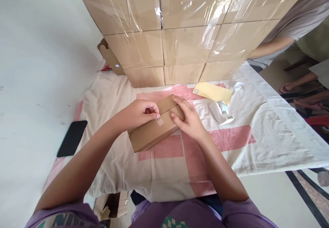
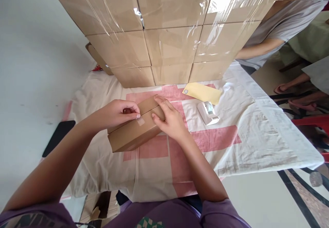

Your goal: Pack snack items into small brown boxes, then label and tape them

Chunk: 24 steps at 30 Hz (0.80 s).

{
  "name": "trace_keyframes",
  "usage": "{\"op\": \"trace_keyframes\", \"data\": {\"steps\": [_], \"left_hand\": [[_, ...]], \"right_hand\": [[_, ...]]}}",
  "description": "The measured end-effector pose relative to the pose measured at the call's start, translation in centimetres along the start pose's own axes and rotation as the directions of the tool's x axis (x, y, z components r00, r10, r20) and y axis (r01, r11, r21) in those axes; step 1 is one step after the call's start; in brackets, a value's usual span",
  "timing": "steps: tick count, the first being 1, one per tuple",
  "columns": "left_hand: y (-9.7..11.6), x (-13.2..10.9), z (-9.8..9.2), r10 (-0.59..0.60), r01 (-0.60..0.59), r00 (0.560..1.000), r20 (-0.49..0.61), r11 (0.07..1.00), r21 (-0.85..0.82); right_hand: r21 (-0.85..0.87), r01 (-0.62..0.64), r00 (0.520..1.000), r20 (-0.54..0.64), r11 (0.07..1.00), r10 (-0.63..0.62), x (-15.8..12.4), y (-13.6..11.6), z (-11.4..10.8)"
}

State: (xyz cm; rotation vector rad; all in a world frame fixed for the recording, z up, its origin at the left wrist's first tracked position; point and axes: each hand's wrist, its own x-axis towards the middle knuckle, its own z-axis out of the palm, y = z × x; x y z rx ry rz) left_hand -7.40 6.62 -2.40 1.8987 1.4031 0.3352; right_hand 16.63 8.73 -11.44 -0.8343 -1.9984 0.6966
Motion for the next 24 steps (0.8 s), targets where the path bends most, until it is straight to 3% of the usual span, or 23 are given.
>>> {"op": "trace_keyframes", "data": {"steps": [3,16,24], "left_hand": [[0.18,-0.07,-0.07,0.010,-0.010,1.000,0.026,0.999,0.030],[0.56,-0.21,0.69,-0.050,0.053,0.996,-0.072,0.998,0.044],[0.43,-0.15,0.75,-0.059,0.062,0.995,-0.077,0.998,0.029]], "right_hand": [[0.004,-0.002,1.000,0.000,1.000,0.002,0.02,0.09,0.00],[0.033,-0.021,1.000,0.003,0.999,0.021,-0.07,0.01,-0.01],[0.046,-0.023,1.000,0.004,0.999,0.022,-0.17,0.10,-0.01]]}}
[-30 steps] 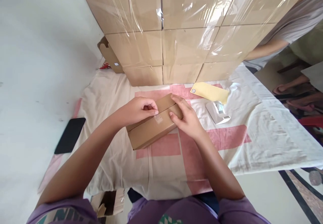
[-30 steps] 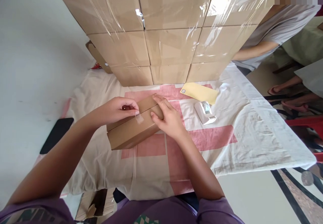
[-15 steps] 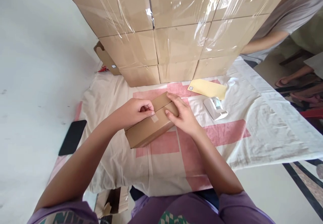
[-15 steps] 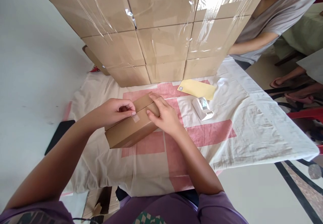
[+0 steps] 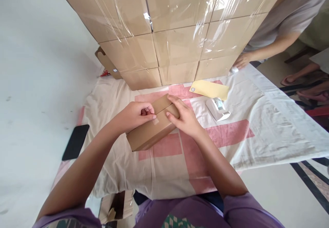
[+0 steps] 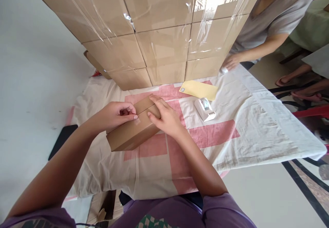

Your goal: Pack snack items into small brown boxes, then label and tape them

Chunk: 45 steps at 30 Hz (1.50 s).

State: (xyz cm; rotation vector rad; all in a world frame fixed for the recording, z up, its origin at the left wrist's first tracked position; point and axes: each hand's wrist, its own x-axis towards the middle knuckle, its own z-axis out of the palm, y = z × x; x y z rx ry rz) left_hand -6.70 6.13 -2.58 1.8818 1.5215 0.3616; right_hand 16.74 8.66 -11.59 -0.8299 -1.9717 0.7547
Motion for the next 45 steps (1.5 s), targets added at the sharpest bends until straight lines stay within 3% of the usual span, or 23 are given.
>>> {"op": "trace_keyframes", "data": {"steps": [7,12,14,17,19,22,25,28,36,41,45], "left_hand": [[-0.2,0.0,0.1,-0.005,0.003,1.000,0.019,0.997,0.073],[-0.7,0.5,-0.4,-0.133,0.154,0.987,-0.090,0.946,0.285],[-1.4,0.7,-0.4,-0.139,0.151,0.988,-0.063,0.955,0.255],[-2.6,0.7,0.0,-0.117,0.113,0.991,0.069,0.992,0.058],[-3.4,0.5,0.5,-0.138,0.140,0.987,0.081,0.990,-0.025],[-4.2,0.4,1.0,-0.108,0.107,0.991,0.085,0.994,0.009],[-4.2,0.3,1.1,-0.094,0.084,0.986,0.137,0.993,0.080],[-3.7,0.1,1.1,-0.137,0.111,0.974,0.179,0.983,0.149],[-3.2,-1.3,1.9,-0.003,-0.020,0.963,0.268,0.996,0.083],[-1.8,-1.5,2.3,0.036,-0.073,0.954,0.299,0.991,0.113],[-0.9,-2.0,2.6,0.115,-0.146,0.961,0.251,0.983,0.108]], "right_hand": [[0.005,-0.012,1.000,0.004,1.000,0.012,-0.1,0.0,0.0],[0.041,-0.010,1.000,-0.006,0.999,0.011,-0.1,-0.1,0.0],[0.055,-0.011,1.000,-0.018,0.998,0.013,-0.1,0.0,0.2],[0.146,-0.004,1.000,-0.027,0.989,0.008,-0.3,0.6,0.3],[0.272,-0.038,0.999,0.032,0.962,0.031,-0.5,1.4,0.0],[0.415,-0.218,0.960,0.253,0.884,0.118,-1.0,2.4,-1.0],[0.441,-0.365,0.889,0.426,0.820,0.167,-1.6,2.6,-1.9],[0.401,-0.371,0.866,0.476,0.838,0.156,-2.2,2.0,-2.3],[0.255,-0.180,0.899,0.435,0.950,0.054,-4.8,0.5,-3.3],[0.281,-0.174,0.923,0.379,0.944,0.057,-7.7,-0.1,-4.0],[0.258,-0.187,0.955,0.275,0.948,0.114,-9.7,-0.2,-3.6]]}}
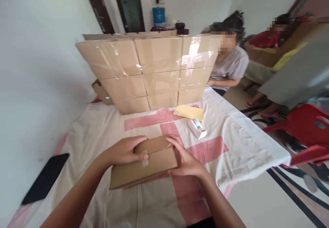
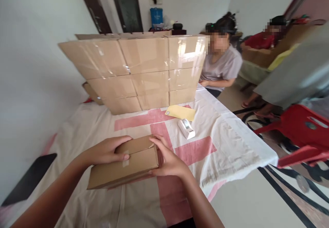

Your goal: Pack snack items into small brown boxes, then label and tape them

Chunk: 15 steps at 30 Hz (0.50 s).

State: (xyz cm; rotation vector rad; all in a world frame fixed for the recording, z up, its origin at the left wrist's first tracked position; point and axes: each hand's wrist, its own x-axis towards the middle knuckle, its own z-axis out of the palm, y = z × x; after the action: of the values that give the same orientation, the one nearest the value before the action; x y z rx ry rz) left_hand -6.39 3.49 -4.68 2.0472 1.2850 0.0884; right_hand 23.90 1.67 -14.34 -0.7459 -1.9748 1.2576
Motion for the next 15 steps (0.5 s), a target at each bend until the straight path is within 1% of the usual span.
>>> {"op": "trace_keyframes", "data": {"steps": [1,2,3,4,5,6,8,9,10,11,12,13,14,15], "left_hand": [[-0.3,0.0,0.1,0.021,-0.022,0.999,-0.048,0.999,-0.027],[-1.0,0.0,0.1,0.029,-0.039,0.992,-0.125,0.996,-0.081],[-2.1,0.2,0.1,0.015,-0.051,0.974,-0.225,0.987,-0.152],[-3.5,0.5,-0.1,-0.024,-0.057,0.941,-0.337,0.972,-0.227],[-5.3,1.0,-0.4,-0.087,-0.059,0.890,-0.448,0.951,-0.303],[-7.3,1.7,-1.0,-0.163,-0.053,0.825,-0.541,0.931,-0.361],[-11.6,3.7,-2.8,-0.310,-0.023,0.679,-0.666,0.897,-0.441],[-13.8,4.9,-4.1,-0.387,-0.007,0.593,-0.706,0.874,-0.485],[-15.9,6.3,-5.5,-0.455,-0.001,0.510,-0.730,0.848,-0.530],[-17.9,7.6,-6.9,-0.512,-0.003,0.435,-0.740,0.821,-0.570],[-19.7,8.9,-8.4,-0.559,-0.010,0.371,-0.742,0.796,-0.605],[-21.3,10.1,-9.8,-0.597,-0.021,0.319,-0.736,0.772,-0.635],[-22.7,11.3,-11.0,-0.625,-0.037,0.278,-0.729,0.751,-0.659],[-23.9,12.3,-12.1,-0.645,-0.057,0.247,-0.723,0.735,-0.675]], "right_hand": [[-0.014,-0.004,0.999,-0.032,1.000,0.004,-0.3,0.2,0.3],[-0.029,-0.005,0.998,-0.067,1.000,0.003,-0.5,0.4,0.5],[-0.048,-0.006,0.994,-0.108,0.999,0.001,-0.7,0.7,0.8],[-0.073,-0.008,0.988,-0.157,0.997,-0.004,-0.7,1.0,1.2],[-0.108,-0.004,0.976,-0.216,0.994,-0.019,-0.7,1.4,1.5],[-0.154,0.001,0.958,-0.282,0.988,-0.045,-0.6,1.9,1.9],[-0.270,0.008,0.907,-0.403,0.963,-0.121,-0.1,2.9,2.7],[-0.329,0.011,0.878,-0.449,0.944,-0.167,0.2,3.5,3.2],[-0.383,0.014,0.851,-0.480,0.924,-0.212,0.4,4.0,3.5],[-0.427,0.012,0.832,-0.498,0.904,-0.246,0.6,4.5,3.8],[-0.462,0.007,0.821,-0.504,0.887,-0.269,0.7,5.0,4.1],[-0.486,0.003,0.815,-0.505,0.874,-0.284,0.8,5.4,4.2],[-0.499,-0.003,0.814,-0.504,0.867,-0.288,0.7,5.8,4.4],[-0.501,-0.010,0.816,-0.504,0.865,-0.282,0.5,6.2,4.4]]}}
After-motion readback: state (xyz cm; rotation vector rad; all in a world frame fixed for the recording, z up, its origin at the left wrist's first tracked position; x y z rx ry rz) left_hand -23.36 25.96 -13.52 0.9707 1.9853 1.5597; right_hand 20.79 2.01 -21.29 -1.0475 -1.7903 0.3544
